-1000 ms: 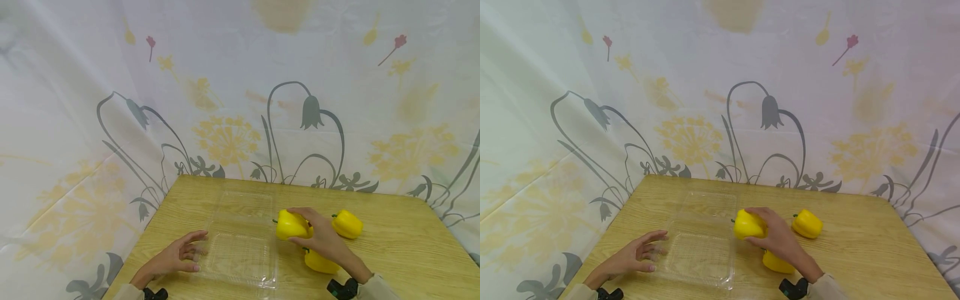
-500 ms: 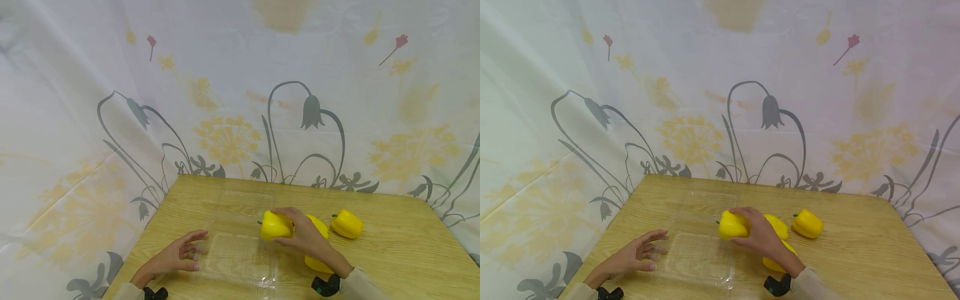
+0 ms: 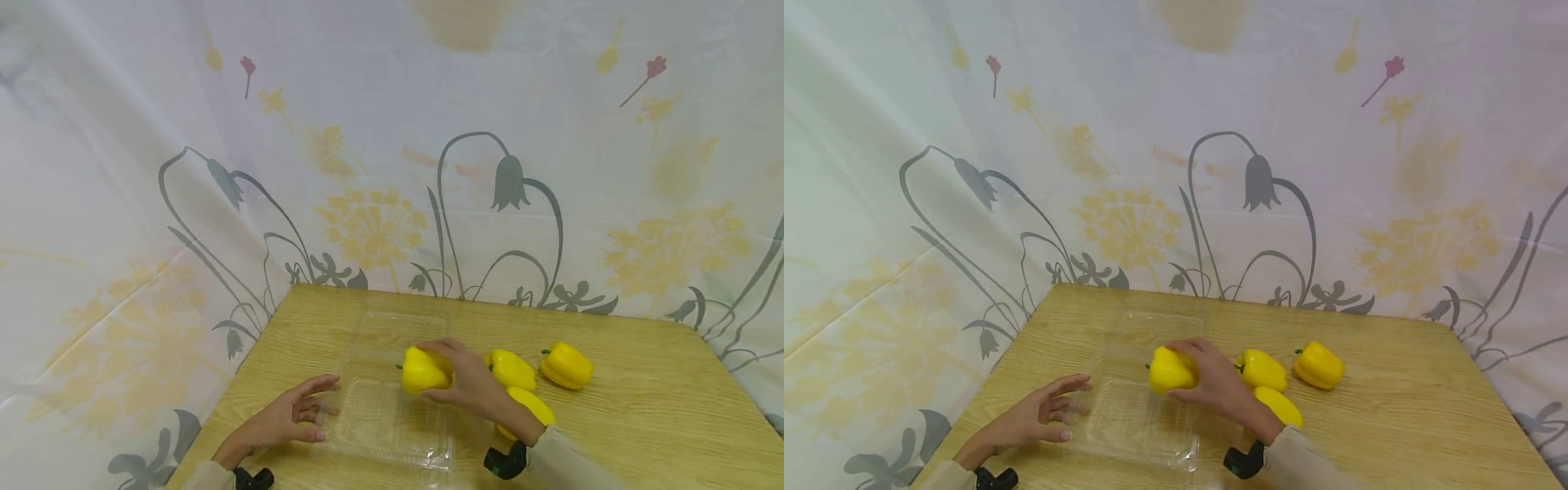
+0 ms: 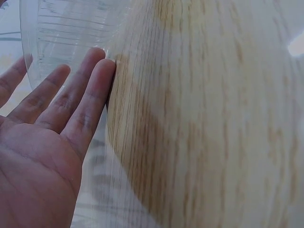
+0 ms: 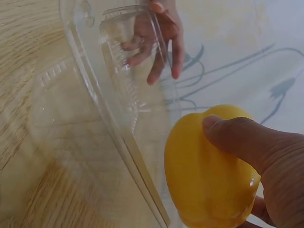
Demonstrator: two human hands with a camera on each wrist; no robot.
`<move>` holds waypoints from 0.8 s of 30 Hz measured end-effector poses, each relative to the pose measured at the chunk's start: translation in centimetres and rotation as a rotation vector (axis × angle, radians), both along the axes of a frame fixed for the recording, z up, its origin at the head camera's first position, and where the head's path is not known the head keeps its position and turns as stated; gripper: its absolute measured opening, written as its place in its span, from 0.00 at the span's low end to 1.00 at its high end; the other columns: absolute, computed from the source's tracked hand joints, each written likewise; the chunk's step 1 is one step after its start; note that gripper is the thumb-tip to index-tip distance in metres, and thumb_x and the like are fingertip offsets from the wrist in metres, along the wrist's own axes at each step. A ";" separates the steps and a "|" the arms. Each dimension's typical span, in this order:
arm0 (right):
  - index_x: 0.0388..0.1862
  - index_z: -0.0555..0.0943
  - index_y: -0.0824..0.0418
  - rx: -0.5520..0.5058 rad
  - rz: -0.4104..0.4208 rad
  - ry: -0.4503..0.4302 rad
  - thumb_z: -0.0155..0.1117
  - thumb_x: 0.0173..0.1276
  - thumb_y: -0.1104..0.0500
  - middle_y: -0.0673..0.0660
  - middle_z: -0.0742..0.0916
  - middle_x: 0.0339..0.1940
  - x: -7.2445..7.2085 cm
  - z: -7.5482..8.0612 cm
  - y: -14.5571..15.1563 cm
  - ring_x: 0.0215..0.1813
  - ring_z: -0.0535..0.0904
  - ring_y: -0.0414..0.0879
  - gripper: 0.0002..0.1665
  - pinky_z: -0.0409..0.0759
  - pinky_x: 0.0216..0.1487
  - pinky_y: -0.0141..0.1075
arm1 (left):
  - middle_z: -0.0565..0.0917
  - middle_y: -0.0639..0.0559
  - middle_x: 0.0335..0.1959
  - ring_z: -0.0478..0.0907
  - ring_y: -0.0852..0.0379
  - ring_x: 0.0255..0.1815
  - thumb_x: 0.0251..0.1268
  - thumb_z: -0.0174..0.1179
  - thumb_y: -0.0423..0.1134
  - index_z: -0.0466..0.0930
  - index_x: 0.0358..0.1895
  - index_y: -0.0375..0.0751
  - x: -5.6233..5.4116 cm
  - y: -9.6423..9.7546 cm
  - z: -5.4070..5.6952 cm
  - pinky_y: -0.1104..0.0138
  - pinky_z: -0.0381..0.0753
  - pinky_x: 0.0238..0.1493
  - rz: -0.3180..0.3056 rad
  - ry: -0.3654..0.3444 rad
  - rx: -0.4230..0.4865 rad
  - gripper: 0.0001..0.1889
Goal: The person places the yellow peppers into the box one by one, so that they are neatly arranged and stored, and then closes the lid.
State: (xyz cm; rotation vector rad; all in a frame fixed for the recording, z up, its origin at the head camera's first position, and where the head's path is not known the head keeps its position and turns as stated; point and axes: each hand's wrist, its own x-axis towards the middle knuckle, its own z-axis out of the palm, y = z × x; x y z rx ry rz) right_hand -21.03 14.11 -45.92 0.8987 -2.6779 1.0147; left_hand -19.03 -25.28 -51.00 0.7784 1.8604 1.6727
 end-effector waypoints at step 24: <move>0.70 0.78 0.52 0.101 0.082 0.007 0.84 0.55 0.45 0.54 0.82 0.61 -1.1 0.9 -6.1 0.57 0.80 0.49 0.44 0.82 0.54 0.49 | 0.50 0.28 0.81 0.68 0.32 0.71 0.72 0.62 0.25 0.49 0.83 0.40 0.0 0.1 0.0 0.60 0.78 0.61 0.004 0.012 -0.002 0.42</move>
